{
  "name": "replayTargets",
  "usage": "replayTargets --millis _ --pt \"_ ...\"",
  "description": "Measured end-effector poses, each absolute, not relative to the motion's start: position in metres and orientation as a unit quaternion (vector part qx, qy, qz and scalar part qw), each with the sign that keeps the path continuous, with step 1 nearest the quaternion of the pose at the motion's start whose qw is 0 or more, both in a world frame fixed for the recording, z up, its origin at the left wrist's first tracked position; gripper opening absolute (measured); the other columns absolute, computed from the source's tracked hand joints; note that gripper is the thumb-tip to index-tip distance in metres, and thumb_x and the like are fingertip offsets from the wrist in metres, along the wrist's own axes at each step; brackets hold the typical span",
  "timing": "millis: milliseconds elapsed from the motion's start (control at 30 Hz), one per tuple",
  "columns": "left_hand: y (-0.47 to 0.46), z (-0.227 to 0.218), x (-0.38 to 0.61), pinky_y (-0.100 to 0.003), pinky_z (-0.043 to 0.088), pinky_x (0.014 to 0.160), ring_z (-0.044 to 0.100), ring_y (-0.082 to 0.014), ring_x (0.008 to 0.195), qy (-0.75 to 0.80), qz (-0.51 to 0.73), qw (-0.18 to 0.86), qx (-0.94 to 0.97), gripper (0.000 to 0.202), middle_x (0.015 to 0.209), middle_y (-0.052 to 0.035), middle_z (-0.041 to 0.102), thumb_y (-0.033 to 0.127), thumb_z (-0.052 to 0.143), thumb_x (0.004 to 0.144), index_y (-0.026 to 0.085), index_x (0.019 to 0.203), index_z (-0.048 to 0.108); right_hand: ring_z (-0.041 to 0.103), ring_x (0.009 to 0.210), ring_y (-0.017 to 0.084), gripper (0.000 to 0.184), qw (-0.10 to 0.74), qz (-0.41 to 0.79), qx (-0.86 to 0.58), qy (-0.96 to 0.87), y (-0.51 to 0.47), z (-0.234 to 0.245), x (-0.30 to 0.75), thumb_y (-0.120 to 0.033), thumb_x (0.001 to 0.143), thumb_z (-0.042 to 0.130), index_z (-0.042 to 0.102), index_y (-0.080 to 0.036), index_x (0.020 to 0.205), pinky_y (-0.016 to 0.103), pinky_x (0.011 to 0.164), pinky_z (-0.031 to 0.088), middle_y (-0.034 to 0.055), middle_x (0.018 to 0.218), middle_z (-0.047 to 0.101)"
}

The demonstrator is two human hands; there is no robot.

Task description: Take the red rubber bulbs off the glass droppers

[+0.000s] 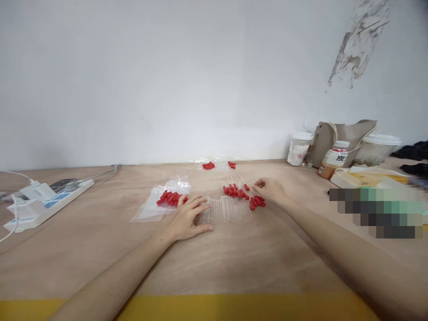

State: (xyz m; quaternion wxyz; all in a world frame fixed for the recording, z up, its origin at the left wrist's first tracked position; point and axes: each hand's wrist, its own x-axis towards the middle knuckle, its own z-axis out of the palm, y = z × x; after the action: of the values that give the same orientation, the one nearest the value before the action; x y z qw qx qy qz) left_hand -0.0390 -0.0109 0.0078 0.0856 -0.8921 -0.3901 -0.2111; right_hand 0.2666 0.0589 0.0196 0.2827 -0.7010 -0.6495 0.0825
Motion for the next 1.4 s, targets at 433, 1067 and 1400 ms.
replayTargets --millis 433,1067,1400 --pt "-0.018 -0.001 -0.009 -0.052 0.012 0.097 0.043 -0.0303 0.111 -0.458 -0.296 0.131 -0.828 0.068 0.115 -0.0111 0.053 0.065 0.058 0.061 0.022 0.113 0.052 0.061 0.075 0.03 0.016 0.23 0.153 -0.769 -0.577 0.123 0.012 0.233 -0.012 0.05 0.064 0.062 -0.013 0.066 0.034 0.057 0.042 0.0155 0.07 0.063" --pt "-0.048 0.004 0.002 -0.04 0.022 0.093 0.051 -0.0191 0.097 -0.337 -0.346 0.078 -0.872 0.035 0.097 -0.0037 0.064 0.04 0.055 0.079 0.022 0.109 0.054 0.06 0.072 0.016 0.015 0.491 0.223 -0.378 -0.753 -0.042 -0.004 0.201 -0.037 0.067 0.067 0.069 -0.025 0.075 0.032 0.071 0.044 0.001 0.075 0.068" --pt "-0.04 0.002 -0.004 -0.04 0.022 0.088 0.052 -0.0148 0.076 -0.341 -0.373 0.143 -0.851 0.012 0.075 0.0014 0.066 0.027 0.052 0.083 0.023 0.086 0.063 0.054 0.062 0.013 0.018 0.461 0.162 -0.357 -0.796 -0.037 -0.004 0.22 -0.034 0.077 0.057 0.069 -0.022 0.081 0.028 0.063 0.037 0.0022 0.066 0.065"
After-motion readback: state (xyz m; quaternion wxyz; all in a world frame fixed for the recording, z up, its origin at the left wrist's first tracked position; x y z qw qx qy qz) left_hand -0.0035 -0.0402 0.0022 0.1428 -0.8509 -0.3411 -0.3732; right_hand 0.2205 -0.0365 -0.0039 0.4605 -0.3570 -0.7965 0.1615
